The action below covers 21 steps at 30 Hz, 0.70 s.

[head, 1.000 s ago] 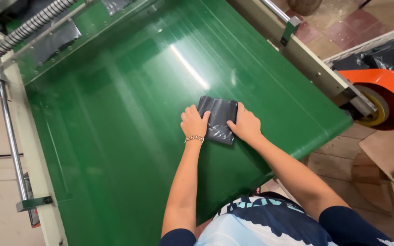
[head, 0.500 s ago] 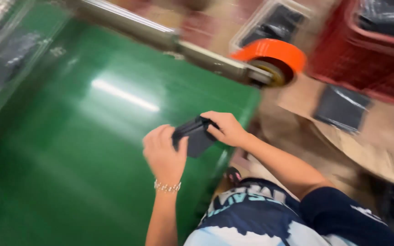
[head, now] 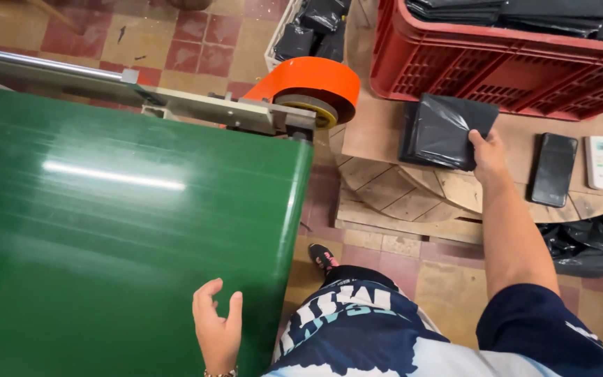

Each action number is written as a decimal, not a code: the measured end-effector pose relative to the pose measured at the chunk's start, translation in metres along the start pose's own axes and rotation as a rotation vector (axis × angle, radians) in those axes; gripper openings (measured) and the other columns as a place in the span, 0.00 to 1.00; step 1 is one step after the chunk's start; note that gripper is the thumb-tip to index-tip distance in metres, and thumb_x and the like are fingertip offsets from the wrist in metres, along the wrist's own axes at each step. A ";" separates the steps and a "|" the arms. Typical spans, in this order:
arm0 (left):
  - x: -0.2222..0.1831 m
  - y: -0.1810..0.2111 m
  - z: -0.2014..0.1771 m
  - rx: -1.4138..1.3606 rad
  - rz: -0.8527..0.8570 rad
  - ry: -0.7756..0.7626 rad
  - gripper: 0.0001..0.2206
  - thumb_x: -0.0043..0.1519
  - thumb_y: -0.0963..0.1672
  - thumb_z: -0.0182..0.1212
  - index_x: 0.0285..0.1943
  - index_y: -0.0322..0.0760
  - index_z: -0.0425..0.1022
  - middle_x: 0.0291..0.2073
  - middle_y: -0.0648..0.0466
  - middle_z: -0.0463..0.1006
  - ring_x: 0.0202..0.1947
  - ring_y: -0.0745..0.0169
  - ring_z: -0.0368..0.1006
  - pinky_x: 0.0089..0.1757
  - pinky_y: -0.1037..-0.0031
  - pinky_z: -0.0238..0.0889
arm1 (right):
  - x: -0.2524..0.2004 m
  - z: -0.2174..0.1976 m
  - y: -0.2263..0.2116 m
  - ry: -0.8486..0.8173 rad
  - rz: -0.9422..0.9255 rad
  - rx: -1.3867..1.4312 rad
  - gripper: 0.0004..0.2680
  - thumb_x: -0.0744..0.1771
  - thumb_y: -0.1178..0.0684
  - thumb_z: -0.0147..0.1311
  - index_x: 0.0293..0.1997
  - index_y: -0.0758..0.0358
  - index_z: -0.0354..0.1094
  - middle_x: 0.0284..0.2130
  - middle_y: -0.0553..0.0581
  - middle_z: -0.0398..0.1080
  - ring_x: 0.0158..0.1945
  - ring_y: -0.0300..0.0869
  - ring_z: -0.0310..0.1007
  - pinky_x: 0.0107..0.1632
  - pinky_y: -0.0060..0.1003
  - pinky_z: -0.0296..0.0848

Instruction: Folding flat plastic bags into small rectangular packets as they come off a conveyor belt and placing them into a storage crate.

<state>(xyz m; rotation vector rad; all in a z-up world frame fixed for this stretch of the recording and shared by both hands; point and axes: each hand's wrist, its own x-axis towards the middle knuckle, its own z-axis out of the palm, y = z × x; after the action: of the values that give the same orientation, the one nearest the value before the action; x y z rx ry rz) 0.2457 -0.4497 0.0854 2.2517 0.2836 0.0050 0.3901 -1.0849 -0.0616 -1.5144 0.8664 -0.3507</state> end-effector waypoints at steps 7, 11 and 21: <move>0.005 0.007 0.006 0.026 -0.052 -0.003 0.17 0.59 0.45 0.59 0.56 0.36 0.71 0.53 0.52 0.74 0.57 0.56 0.69 0.54 0.63 0.62 | 0.027 0.010 0.031 -0.052 0.062 -0.068 0.06 0.68 0.53 0.51 0.48 0.54 0.67 0.42 0.50 0.74 0.45 0.39 0.74 0.47 0.34 0.73; 0.002 -0.001 0.012 0.023 -0.072 0.013 0.17 0.59 0.45 0.59 0.57 0.36 0.71 0.53 0.51 0.74 0.57 0.56 0.69 0.53 0.63 0.63 | 0.043 0.001 0.040 -0.076 0.048 -0.107 0.07 0.69 0.51 0.51 0.51 0.52 0.63 0.46 0.50 0.70 0.48 0.40 0.70 0.51 0.37 0.71; -0.004 -0.009 0.022 0.131 0.029 0.095 0.18 0.58 0.47 0.60 0.55 0.35 0.72 0.50 0.50 0.76 0.54 0.51 0.68 0.54 0.63 0.60 | -0.041 0.071 -0.024 -0.028 -1.017 -1.130 0.24 0.68 0.36 0.46 0.69 0.57 0.61 0.64 0.64 0.58 0.65 0.63 0.51 0.57 0.66 0.50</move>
<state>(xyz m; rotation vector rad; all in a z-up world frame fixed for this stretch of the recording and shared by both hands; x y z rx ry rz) 0.2418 -0.4616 0.0653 2.3893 0.3103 0.1119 0.4182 -1.0079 -0.0391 -2.9745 0.1212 -0.6047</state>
